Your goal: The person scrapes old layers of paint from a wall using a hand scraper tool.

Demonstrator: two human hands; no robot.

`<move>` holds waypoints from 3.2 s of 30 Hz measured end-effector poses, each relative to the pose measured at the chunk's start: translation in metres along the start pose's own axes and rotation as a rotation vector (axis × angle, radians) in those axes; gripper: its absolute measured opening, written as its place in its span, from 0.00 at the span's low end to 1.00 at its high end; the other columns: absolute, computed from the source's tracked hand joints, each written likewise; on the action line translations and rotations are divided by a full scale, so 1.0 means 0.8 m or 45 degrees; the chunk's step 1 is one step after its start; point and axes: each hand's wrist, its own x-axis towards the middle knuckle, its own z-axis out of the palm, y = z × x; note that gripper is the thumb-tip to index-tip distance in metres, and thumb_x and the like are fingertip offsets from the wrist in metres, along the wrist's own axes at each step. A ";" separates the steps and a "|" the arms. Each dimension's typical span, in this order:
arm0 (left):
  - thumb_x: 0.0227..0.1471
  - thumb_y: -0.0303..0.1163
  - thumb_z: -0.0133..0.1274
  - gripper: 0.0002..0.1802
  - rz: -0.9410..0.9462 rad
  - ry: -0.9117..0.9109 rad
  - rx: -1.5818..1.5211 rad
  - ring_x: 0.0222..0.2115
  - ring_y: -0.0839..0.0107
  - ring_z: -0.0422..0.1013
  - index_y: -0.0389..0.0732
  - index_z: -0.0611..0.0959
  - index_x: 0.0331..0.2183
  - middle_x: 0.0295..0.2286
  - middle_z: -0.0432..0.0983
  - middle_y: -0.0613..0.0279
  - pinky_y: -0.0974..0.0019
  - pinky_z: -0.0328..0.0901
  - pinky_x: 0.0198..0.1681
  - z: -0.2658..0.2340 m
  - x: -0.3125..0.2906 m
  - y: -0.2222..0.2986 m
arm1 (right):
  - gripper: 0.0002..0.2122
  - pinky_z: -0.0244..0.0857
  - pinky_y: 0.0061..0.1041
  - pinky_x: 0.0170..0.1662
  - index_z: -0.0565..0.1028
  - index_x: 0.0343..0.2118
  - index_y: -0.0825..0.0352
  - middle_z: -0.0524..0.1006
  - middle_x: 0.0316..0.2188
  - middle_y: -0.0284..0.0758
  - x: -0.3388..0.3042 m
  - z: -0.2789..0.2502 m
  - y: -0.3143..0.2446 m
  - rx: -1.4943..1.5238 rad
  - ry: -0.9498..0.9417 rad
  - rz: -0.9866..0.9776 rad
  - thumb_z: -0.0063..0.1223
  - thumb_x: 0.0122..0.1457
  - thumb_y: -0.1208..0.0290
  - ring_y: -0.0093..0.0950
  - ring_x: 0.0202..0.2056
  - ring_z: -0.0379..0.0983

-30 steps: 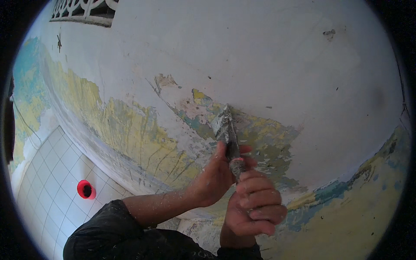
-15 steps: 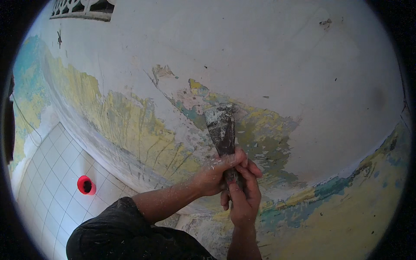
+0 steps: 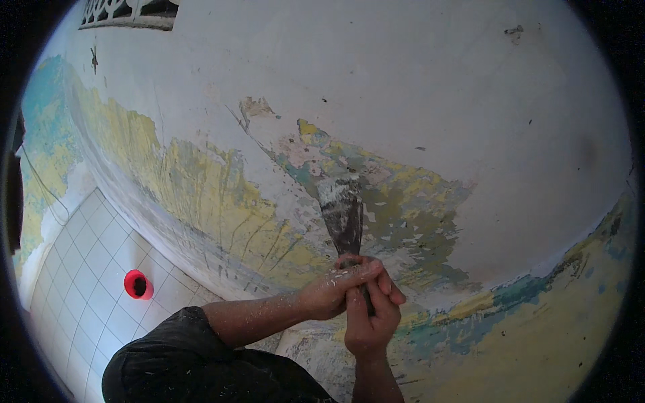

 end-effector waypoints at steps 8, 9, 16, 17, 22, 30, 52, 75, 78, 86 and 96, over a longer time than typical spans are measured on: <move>0.64 0.45 0.43 0.23 -0.060 0.025 0.204 0.35 0.62 0.74 0.37 0.76 0.26 0.28 0.78 0.51 0.62 0.68 0.43 0.007 0.006 0.025 | 0.16 0.63 0.27 0.50 0.74 0.46 0.80 0.76 0.44 0.45 0.033 0.009 -0.021 -0.380 -0.087 -0.211 0.46 0.56 0.79 0.32 0.44 0.72; 0.62 0.46 0.46 0.23 0.045 0.128 -0.003 0.32 0.63 0.75 0.36 0.76 0.25 0.26 0.78 0.51 0.62 0.69 0.39 -0.010 0.016 0.042 | 0.16 0.63 0.27 0.50 0.73 0.46 0.80 0.76 0.44 0.47 0.046 0.024 -0.018 -0.536 -0.106 -0.280 0.44 0.56 0.79 0.33 0.45 0.73; 0.61 0.47 0.48 0.24 0.156 0.111 0.200 0.28 0.65 0.75 0.37 0.76 0.22 0.23 0.78 0.51 0.62 0.71 0.35 -0.003 -0.004 0.045 | 0.19 0.63 0.31 0.52 0.71 0.50 0.81 0.75 0.46 0.51 0.043 0.026 -0.042 -0.538 -0.190 -0.413 0.44 0.55 0.78 0.41 0.46 0.73; 0.61 0.47 0.47 0.25 0.095 0.107 0.438 0.28 0.65 0.75 0.37 0.76 0.22 0.23 0.78 0.51 0.63 0.71 0.36 0.000 -0.007 0.036 | 0.20 0.63 0.32 0.53 0.70 0.50 0.81 0.75 0.46 0.51 0.026 0.015 -0.053 -0.460 -0.221 -0.296 0.45 0.55 0.77 0.42 0.47 0.73; 0.62 0.49 0.46 0.26 0.095 -0.022 -0.061 0.29 0.69 0.74 0.36 0.78 0.25 0.26 0.79 0.55 0.66 0.69 0.36 -0.018 0.009 0.053 | 0.22 0.66 0.38 0.51 0.72 0.50 0.77 0.75 0.46 0.50 0.054 0.036 -0.026 -0.750 -0.188 -0.404 0.51 0.53 0.71 0.49 0.46 0.72; 0.63 0.47 0.45 0.25 0.025 -0.112 0.109 0.29 0.69 0.75 0.36 0.78 0.25 0.26 0.79 0.53 0.67 0.70 0.37 0.007 -0.008 0.033 | 0.21 0.63 0.27 0.52 0.70 0.51 0.80 0.75 0.45 0.49 0.028 0.026 -0.047 -0.515 -0.154 -0.229 0.45 0.55 0.76 0.38 0.46 0.74; 0.65 0.54 0.35 0.30 0.403 -0.175 0.389 0.33 0.65 0.75 0.39 0.79 0.28 0.29 0.79 0.52 0.67 0.69 0.41 0.042 0.036 0.070 | 0.22 0.67 0.31 0.49 0.71 0.52 0.80 0.77 0.44 0.51 0.084 -0.013 -0.124 -0.559 -0.264 -0.392 0.46 0.54 0.75 0.42 0.43 0.77; 0.65 0.49 0.40 0.22 0.173 0.300 0.568 0.38 0.71 0.66 0.39 0.75 0.39 0.34 0.71 0.60 0.64 0.61 0.45 0.097 0.027 0.098 | 0.17 0.69 0.31 0.30 0.77 0.46 0.68 0.79 0.29 0.43 0.088 -0.007 -0.190 -0.658 -0.132 -0.506 0.54 0.52 0.72 0.39 0.26 0.77; 0.65 0.45 0.37 0.21 0.832 -0.010 0.941 0.39 0.68 0.68 0.39 0.77 0.39 0.37 0.72 0.56 0.63 0.62 0.45 0.015 0.052 0.071 | 0.17 0.69 0.29 0.31 0.77 0.45 0.71 0.80 0.29 0.44 0.108 0.013 -0.173 -0.853 -0.173 -0.536 0.55 0.51 0.74 0.38 0.26 0.77; 0.62 0.57 0.41 0.29 0.784 0.083 1.153 0.37 0.71 0.68 0.37 0.77 0.38 0.33 0.72 0.56 0.64 0.62 0.46 0.059 0.036 0.082 | 0.17 0.69 0.30 0.31 0.77 0.46 0.70 0.79 0.29 0.43 0.099 -0.007 -0.186 -0.867 -0.115 -0.662 0.55 0.52 0.73 0.37 0.26 0.77; 0.65 0.55 0.33 0.29 0.504 -0.074 0.767 0.30 0.75 0.66 0.39 0.75 0.33 0.29 0.71 0.64 0.69 0.63 0.36 0.040 0.053 0.105 | 0.12 0.68 0.31 0.29 0.78 0.40 0.69 0.80 0.29 0.40 0.109 0.006 -0.184 -0.877 -0.118 -0.752 0.56 0.51 0.73 0.40 0.26 0.76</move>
